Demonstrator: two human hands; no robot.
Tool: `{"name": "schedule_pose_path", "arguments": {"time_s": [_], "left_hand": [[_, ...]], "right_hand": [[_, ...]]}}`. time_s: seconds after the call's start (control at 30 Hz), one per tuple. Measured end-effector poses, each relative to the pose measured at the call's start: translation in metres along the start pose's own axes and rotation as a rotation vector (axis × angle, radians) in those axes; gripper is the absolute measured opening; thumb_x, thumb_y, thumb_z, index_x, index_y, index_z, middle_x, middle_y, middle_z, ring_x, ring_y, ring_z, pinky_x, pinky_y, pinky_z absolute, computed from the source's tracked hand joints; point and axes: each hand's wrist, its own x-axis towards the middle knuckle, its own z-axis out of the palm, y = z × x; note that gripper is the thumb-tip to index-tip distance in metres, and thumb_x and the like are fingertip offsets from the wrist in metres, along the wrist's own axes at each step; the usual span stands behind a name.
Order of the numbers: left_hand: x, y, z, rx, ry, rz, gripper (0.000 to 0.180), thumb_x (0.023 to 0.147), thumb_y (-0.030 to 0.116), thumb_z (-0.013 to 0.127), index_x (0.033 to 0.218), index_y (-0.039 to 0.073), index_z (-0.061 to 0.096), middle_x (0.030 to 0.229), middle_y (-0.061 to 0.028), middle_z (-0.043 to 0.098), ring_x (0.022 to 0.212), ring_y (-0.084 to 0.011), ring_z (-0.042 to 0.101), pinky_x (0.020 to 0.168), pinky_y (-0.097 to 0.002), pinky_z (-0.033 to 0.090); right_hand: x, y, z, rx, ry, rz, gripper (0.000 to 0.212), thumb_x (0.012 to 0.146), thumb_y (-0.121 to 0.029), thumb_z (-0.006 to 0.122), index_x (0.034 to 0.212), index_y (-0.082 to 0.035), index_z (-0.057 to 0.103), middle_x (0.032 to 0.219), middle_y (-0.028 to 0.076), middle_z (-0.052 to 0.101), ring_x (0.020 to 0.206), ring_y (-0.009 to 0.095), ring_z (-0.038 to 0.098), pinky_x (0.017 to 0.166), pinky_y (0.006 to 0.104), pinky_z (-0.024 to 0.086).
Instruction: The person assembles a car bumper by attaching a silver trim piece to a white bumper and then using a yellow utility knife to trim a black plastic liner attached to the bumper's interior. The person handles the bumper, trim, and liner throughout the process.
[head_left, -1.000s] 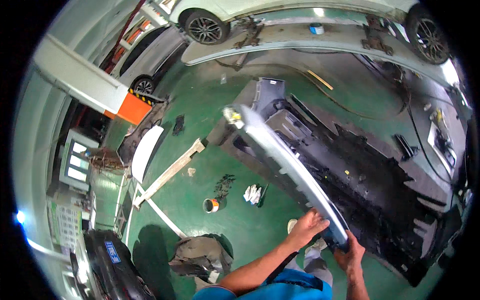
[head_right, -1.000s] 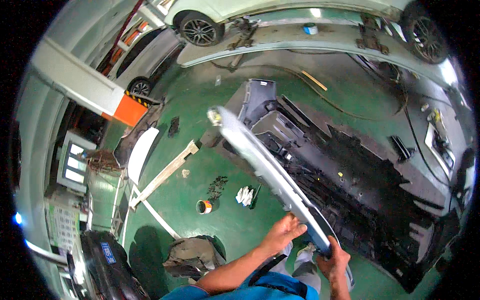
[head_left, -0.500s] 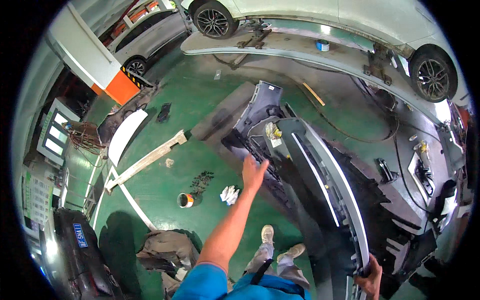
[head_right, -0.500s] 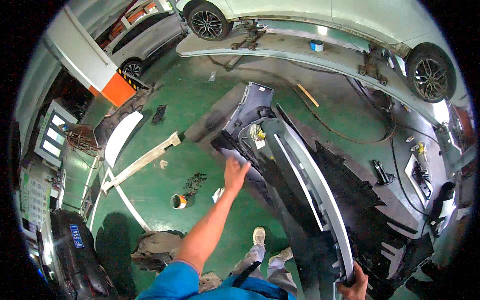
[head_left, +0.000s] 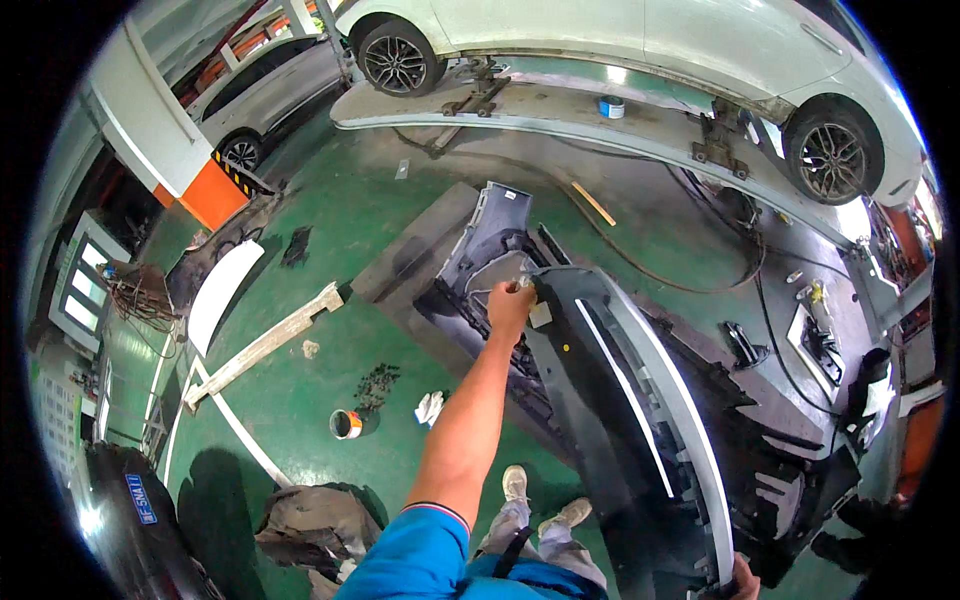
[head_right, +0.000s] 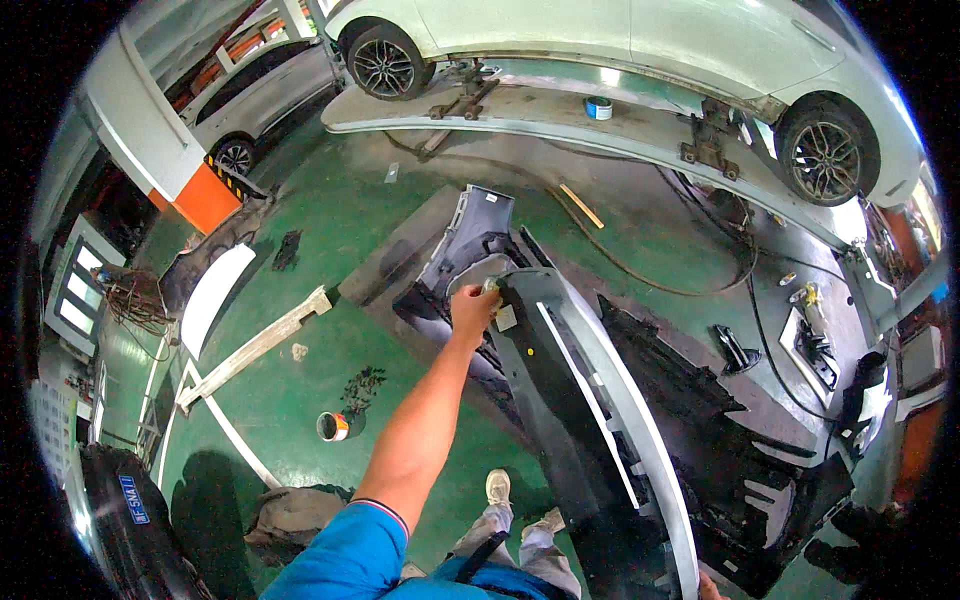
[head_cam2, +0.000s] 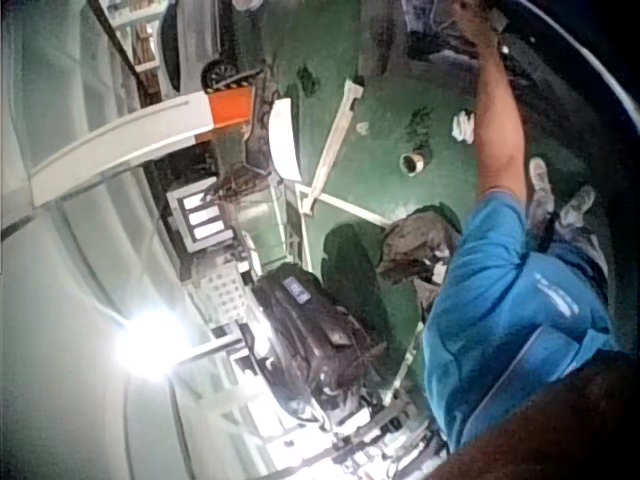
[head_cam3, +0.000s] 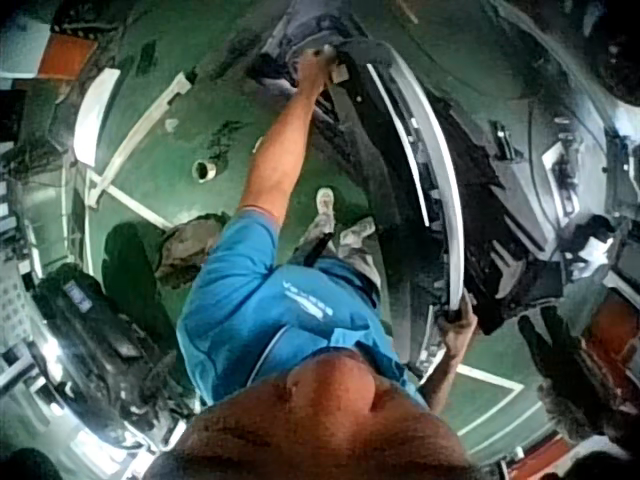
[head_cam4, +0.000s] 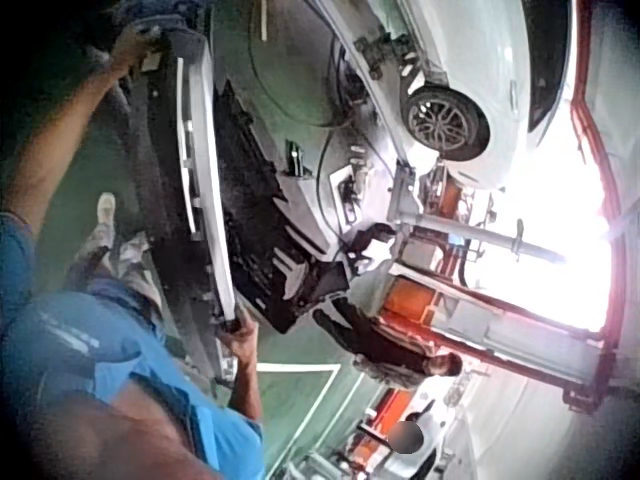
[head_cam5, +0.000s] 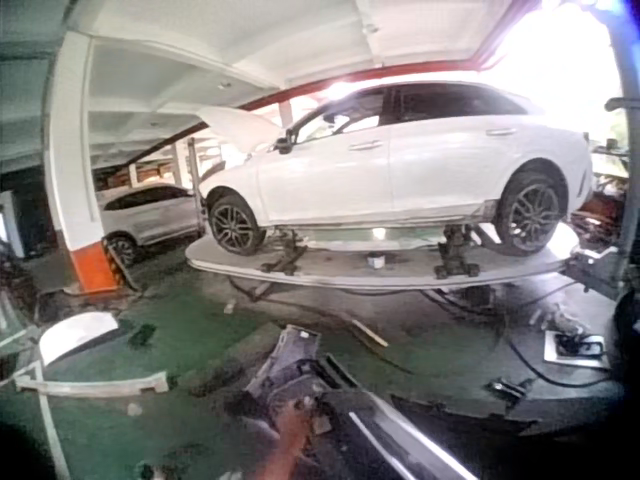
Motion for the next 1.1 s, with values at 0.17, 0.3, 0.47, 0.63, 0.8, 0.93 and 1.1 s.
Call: {"name": "schedule_pose_path", "arguments": {"time_s": [0.17,0.3,0.47,0.63,0.8,0.93,1.1], "left_hand": [[-0.03,0.033,-0.025,-0.605,-0.291,-0.129,0.033,0.083,0.01,0.06,0.113,-0.005,0.059,0.101,-0.0108,0.065,0.087,-0.0189,0.066,0.078,-0.0313,0.055],[-0.046,0.019,-0.052,-0.628,-0.436,-0.111,0.031,0.083,0.006,0.058,0.113,-0.004,0.059,0.103,-0.0084,0.064,0.093,-0.018,0.064,0.081,-0.0306,0.053],[-0.122,-0.004,-0.076,-0.419,-0.675,-0.081,0.041,0.081,0.004,0.058,0.122,-0.001,0.059,0.112,-0.0075,0.063,0.1,-0.0165,0.061,0.087,-0.029,0.048],[-0.189,-0.131,-0.196,-0.026,-0.444,-0.364,0.042,0.082,0.005,0.059,0.124,-0.003,0.057,0.109,-0.0115,0.066,0.096,-0.0205,0.064,0.086,-0.032,0.051],[-0.236,-0.242,-0.274,0.56,-0.259,-0.368,0.033,0.084,0.02,0.063,0.112,0.003,0.066,0.106,-0.0137,0.068,0.09,-0.0262,0.068,0.078,-0.0386,0.054],[-0.253,-0.316,-0.34,1.446,-0.557,-0.509,0.047,0.088,0.043,0.06,0.118,0.007,0.064,0.117,-0.0227,0.063,0.106,-0.0359,0.062,0.089,-0.044,0.05],[-0.257,-0.23,-0.216,0.833,-0.602,-0.491,0.069,0.085,0.055,0.062,0.129,0.002,0.056,0.141,-0.02,0.047,0.129,-0.0322,0.046,0.106,-0.0401,0.039]], "right_hand": [[-0.001,0.006,0.003,0.1,0.025,0.047,0.075,0.057,0.005,0.056,0.132,-0.001,0.054,0.068,-0.007,0.045,0.053,0.004,0.034,0.046,0.0219,0.028],[0.021,-0.015,0.015,0.095,-0.022,0.055,0.077,0.056,0.004,0.056,0.133,0.003,0.052,0.085,-0.001,0.06,0.07,0.009,0.054,0.062,0.0233,0.043],[0.03,-0.01,0.021,0.169,0.021,0.103,0.08,0.056,0.003,0.053,0.135,0.008,0.046,0.117,0.011,0.061,0.102,0.018,0.059,0.087,0.0277,0.045],[0.059,-0.01,0.026,0.199,0.067,0.113,0.083,0.043,-0.002,0.069,0.124,0.007,0.055,0.101,0.005,0.066,0.091,0.014,0.06,0.088,0.0274,0.045],[0.073,-0.019,0.019,0.193,0.093,0.119,0.079,0.048,-0.002,0.069,0.126,0.007,0.053,0.102,0.004,0.065,0.089,0.012,0.06,0.084,0.0261,0.047],[0.084,-0.003,0.01,0.157,0.061,0.028,0.078,0.05,-0.001,0.07,0.126,0.005,0.054,0.104,0.003,0.064,0.091,0.011,0.059,0.085,0.0257,0.047],[0.097,-0.007,-0.003,0.175,0.016,0.077,0.073,0.048,0.005,0.07,0.12,0.003,0.058,0.098,-0.001,0.064,0.084,0.008,0.058,0.078,0.0211,0.046]]}}
